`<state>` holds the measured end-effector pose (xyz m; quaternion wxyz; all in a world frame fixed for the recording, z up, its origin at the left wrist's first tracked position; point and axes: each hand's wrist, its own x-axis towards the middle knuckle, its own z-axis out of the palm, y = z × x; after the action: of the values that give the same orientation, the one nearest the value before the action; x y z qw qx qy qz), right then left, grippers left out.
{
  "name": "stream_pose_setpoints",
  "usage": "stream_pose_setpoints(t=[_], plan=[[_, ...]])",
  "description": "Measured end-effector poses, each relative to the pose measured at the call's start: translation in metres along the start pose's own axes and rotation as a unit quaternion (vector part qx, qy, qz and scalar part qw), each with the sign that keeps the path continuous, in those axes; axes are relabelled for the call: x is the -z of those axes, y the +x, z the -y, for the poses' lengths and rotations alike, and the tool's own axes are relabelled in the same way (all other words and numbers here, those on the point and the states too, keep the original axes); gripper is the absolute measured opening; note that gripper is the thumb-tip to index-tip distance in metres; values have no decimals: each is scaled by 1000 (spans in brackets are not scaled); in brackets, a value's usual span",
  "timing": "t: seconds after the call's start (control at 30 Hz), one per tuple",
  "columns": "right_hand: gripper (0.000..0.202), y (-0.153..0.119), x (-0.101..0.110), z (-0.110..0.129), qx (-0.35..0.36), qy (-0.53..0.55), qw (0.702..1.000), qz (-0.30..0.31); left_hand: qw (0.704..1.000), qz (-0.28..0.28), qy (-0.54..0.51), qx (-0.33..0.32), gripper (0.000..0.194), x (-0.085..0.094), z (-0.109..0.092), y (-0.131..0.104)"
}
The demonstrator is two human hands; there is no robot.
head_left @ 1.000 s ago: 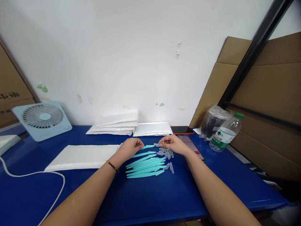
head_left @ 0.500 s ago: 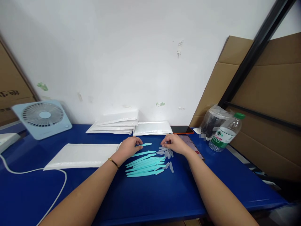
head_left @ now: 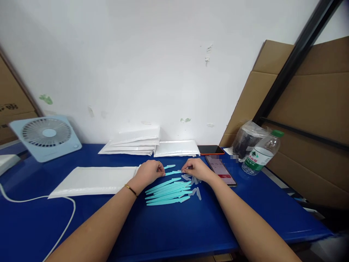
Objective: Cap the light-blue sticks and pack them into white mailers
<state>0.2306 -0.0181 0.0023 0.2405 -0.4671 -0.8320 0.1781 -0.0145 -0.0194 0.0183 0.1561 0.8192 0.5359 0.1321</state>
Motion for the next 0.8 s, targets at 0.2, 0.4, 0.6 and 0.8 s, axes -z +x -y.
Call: stream_pose_setpoints(t=[0.2, 0.4, 0.6, 0.8], plan=[[14, 10, -11, 5, 22, -18, 1000, -15, 999, -43, 5, -23, 12, -9, -3, 3], [17, 5, 9, 10, 75, -18, 997, 9, 998, -52, 6, -36, 20, 0, -11, -4], [14, -5, 25, 10, 82, -59, 987, 123, 998, 54, -16, -41, 19, 8, -13, -10], [11, -4, 22, 7, 56, -76, 992, 82, 999, 14, 25, -22, 10, 5, -12, -9]])
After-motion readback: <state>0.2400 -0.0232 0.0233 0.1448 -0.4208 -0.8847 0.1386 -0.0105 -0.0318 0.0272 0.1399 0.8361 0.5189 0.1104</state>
